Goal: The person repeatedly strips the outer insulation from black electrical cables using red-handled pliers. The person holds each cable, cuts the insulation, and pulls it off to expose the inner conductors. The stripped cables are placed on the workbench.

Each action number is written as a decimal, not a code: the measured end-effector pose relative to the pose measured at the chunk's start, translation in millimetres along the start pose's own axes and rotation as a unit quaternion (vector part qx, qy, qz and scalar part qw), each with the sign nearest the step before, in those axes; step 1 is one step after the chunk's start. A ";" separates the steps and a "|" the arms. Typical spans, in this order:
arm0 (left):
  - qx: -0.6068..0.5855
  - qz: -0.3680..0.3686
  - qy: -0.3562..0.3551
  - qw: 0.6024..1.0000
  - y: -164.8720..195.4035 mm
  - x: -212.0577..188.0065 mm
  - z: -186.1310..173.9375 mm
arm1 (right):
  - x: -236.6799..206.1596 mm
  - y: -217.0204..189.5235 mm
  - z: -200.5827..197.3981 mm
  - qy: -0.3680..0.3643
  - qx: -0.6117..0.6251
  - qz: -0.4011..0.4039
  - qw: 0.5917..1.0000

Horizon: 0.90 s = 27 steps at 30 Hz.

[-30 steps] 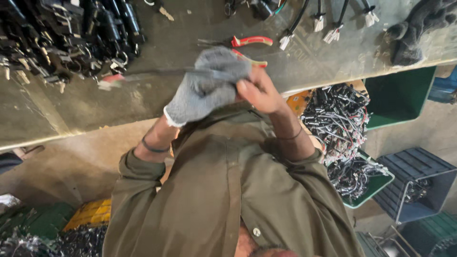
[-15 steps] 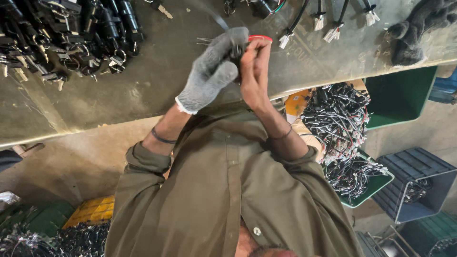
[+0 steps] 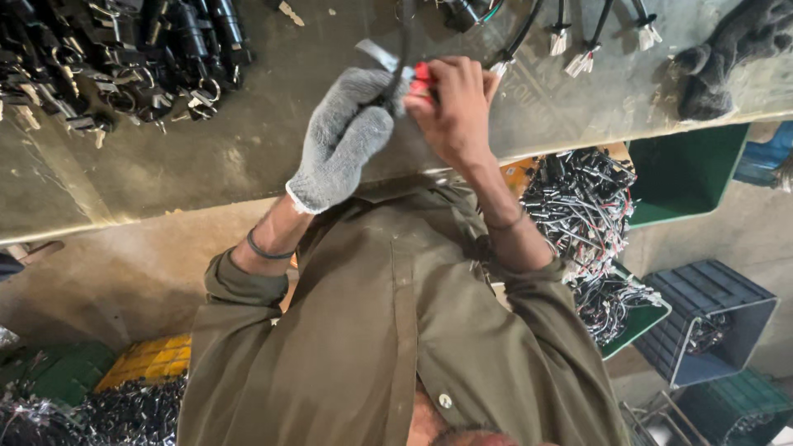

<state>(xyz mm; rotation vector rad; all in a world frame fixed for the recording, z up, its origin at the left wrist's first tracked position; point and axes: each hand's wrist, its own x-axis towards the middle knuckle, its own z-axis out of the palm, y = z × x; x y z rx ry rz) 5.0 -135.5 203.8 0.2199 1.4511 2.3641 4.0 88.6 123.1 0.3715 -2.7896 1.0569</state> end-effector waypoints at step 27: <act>0.351 0.063 -0.074 0.931 49.1 -16.7 17.4 | 21.6 -56.3 -54.2 -0.062 0.045 -0.088 0.993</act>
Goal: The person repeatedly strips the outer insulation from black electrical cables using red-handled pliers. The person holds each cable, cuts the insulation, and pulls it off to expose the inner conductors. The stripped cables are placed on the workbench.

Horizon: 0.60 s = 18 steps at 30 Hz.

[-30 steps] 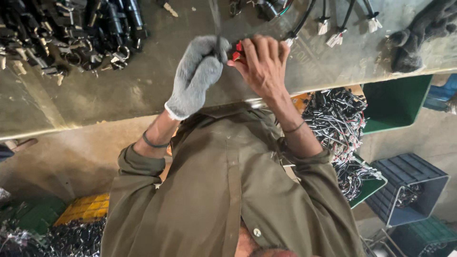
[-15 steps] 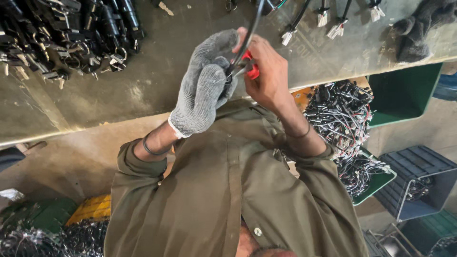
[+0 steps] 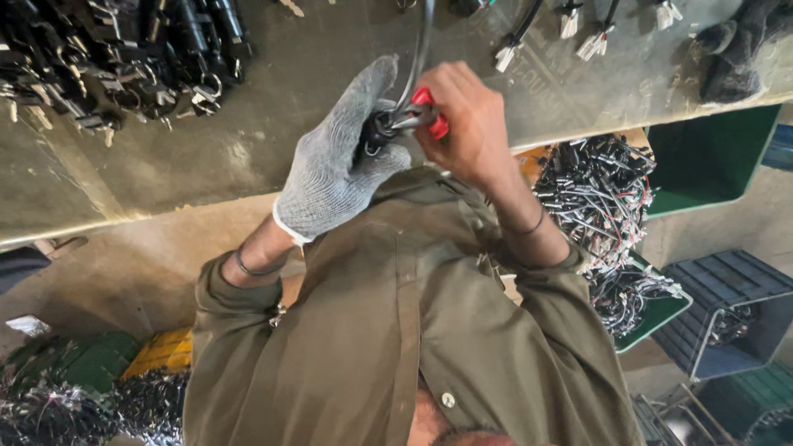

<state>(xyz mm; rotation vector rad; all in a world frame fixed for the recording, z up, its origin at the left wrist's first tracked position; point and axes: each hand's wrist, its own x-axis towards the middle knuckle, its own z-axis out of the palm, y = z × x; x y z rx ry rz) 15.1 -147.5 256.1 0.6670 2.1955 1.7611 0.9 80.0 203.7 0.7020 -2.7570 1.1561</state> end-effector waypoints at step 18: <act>0.439 -0.024 0.073 0.895 -30.6 -4.0 30.1 | -20.1 -12.4 22.2 0.044 -0.090 0.134 0.986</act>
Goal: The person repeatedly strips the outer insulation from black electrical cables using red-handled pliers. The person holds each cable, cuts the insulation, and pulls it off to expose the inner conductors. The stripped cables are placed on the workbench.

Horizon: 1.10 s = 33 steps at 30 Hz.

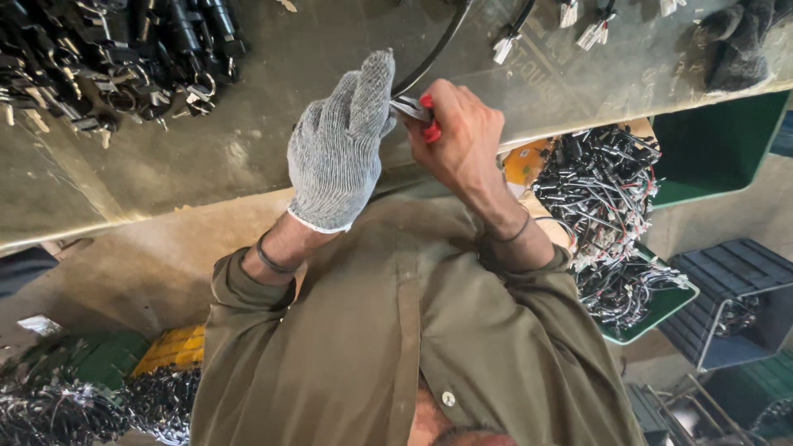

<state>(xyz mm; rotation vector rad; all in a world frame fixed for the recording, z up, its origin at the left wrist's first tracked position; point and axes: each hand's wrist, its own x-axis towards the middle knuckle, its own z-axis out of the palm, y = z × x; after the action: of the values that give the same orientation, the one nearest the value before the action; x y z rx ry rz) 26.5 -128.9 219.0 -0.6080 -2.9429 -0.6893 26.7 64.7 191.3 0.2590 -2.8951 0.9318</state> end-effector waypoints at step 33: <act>-0.205 -0.157 0.143 0.956 -58.9 10.1 -79.8 | 50.1 13.2 0.2 0.114 0.002 -0.118 0.986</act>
<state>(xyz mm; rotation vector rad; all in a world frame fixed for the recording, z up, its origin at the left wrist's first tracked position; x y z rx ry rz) -8.2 -208.6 267.8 -0.0388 -2.6559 -1.3152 -25.0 68.5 190.4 0.4508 -2.5863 0.8632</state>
